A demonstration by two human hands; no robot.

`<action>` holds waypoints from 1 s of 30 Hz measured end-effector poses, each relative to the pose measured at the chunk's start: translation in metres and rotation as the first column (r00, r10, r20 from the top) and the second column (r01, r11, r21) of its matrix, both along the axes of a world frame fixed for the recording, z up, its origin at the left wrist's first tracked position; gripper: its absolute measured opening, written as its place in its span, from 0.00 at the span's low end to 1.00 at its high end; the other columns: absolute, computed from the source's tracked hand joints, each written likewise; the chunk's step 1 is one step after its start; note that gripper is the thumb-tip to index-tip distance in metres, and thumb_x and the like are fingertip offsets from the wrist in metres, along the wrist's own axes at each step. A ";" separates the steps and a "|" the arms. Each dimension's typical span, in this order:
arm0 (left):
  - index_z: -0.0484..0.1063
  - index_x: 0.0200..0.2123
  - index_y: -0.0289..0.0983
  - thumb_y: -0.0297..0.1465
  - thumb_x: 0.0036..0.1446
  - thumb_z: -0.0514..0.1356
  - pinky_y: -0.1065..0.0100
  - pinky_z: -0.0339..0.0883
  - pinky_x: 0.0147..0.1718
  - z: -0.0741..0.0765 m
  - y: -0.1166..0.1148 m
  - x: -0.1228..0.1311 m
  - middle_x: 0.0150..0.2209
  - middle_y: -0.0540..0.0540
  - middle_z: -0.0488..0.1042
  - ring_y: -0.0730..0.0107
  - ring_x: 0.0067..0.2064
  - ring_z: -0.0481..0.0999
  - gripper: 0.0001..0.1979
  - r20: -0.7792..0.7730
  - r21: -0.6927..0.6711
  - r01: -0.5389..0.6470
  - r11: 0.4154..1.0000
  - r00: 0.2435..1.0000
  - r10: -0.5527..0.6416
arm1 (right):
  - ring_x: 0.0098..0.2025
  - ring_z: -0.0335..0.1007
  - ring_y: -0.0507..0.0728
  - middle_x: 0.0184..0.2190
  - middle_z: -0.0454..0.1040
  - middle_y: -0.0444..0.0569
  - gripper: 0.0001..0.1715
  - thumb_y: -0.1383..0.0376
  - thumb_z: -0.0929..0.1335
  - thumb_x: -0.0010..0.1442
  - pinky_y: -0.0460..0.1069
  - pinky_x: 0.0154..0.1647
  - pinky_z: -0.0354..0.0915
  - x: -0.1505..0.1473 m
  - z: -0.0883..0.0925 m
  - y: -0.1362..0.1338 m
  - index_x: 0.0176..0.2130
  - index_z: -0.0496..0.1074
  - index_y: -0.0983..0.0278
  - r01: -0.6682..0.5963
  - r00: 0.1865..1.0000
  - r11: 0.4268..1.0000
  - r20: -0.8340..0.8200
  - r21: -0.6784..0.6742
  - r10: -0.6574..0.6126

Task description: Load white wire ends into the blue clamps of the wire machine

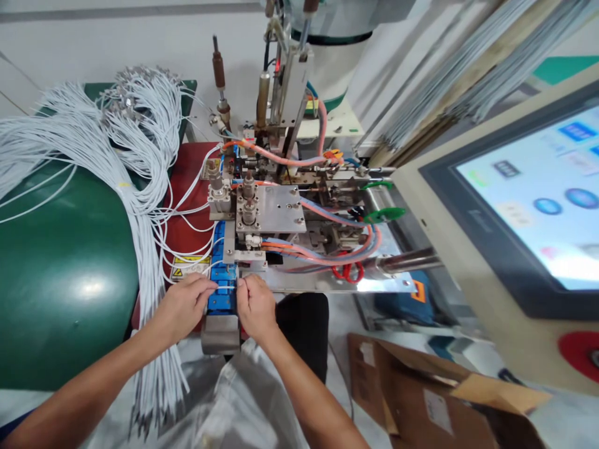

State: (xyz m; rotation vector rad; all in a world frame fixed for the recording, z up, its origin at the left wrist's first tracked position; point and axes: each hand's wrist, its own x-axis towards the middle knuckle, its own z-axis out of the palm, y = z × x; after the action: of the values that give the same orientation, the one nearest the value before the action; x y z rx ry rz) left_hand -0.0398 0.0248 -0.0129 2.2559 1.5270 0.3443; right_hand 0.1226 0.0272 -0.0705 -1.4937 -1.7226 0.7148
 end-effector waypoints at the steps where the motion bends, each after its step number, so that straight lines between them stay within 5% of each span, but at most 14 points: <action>1: 0.72 0.37 0.35 0.22 0.58 0.49 0.64 0.66 0.38 0.002 -0.001 0.001 0.34 0.44 0.73 0.65 0.36 0.72 0.12 -0.050 0.013 0.014 1.000 0.999 -0.013 | 0.24 0.57 0.52 0.20 0.59 0.42 0.18 0.64 0.56 0.62 0.47 0.26 0.53 -0.001 -0.002 -0.001 0.21 0.57 0.61 0.012 1.000 1.000 -0.012 -0.020 -0.012; 5: 0.72 0.38 0.35 0.20 0.56 0.50 0.61 0.66 0.37 0.005 -0.004 0.000 0.33 0.44 0.74 0.62 0.35 0.71 0.13 -0.213 0.085 0.111 0.990 0.973 -0.090 | 0.24 0.58 0.52 0.19 0.60 0.42 0.19 0.61 0.57 0.62 0.47 0.26 0.54 0.002 0.000 0.000 0.21 0.58 0.61 0.011 1.000 0.996 -0.019 -0.092 -0.013; 12: 0.66 0.50 0.32 0.23 0.60 0.48 0.57 0.60 0.50 0.012 -0.011 -0.021 0.49 0.39 0.70 0.60 0.50 0.67 0.16 -0.154 0.169 0.276 0.946 0.956 -0.251 | 0.25 0.62 0.52 0.21 0.66 0.43 0.20 0.54 0.59 0.61 0.47 0.28 0.58 0.022 0.012 0.003 0.25 0.67 0.63 0.218 0.920 0.960 -0.291 -0.175 -0.263; 18: 0.71 0.25 0.37 0.32 0.53 0.62 0.67 0.61 0.34 0.041 -0.032 -0.041 0.31 0.48 0.70 0.66 0.36 0.67 0.07 -0.106 -0.260 0.438 0.861 0.873 -0.476 | 0.22 0.57 0.51 0.19 0.63 0.42 0.23 0.51 0.60 0.59 0.46 0.25 0.56 0.034 0.015 -0.001 0.22 0.66 0.64 0.202 0.833 0.949 -0.467 -0.243 -0.297; 24: 0.73 0.27 0.39 0.30 0.59 0.54 0.69 0.60 0.35 0.038 -0.021 -0.024 0.30 0.50 0.73 0.71 0.34 0.70 0.11 0.115 -0.266 0.418 0.869 0.909 -0.402 | 0.21 0.57 0.50 0.17 0.62 0.42 0.24 0.51 0.61 0.58 0.46 0.24 0.57 0.024 0.024 -0.005 0.20 0.66 0.64 0.130 0.834 0.961 -0.497 -0.245 -0.240; 30: 0.74 0.32 0.41 0.32 0.59 0.53 0.72 0.63 0.31 0.035 -0.014 -0.004 0.30 0.50 0.76 0.71 0.31 0.73 0.09 0.218 -0.272 0.140 0.952 0.973 -0.081 | 0.24 0.64 0.53 0.21 0.69 0.46 0.24 0.52 0.60 0.60 0.47 0.26 0.61 0.026 0.026 -0.022 0.26 0.73 0.64 -0.015 0.782 0.983 -0.615 -0.183 -0.102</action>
State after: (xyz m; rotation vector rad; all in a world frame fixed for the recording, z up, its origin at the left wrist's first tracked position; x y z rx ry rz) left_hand -0.0440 0.0106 0.0223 2.0017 1.2509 0.2918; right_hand 0.1488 0.0052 -0.0448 -1.2059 -1.1284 1.2091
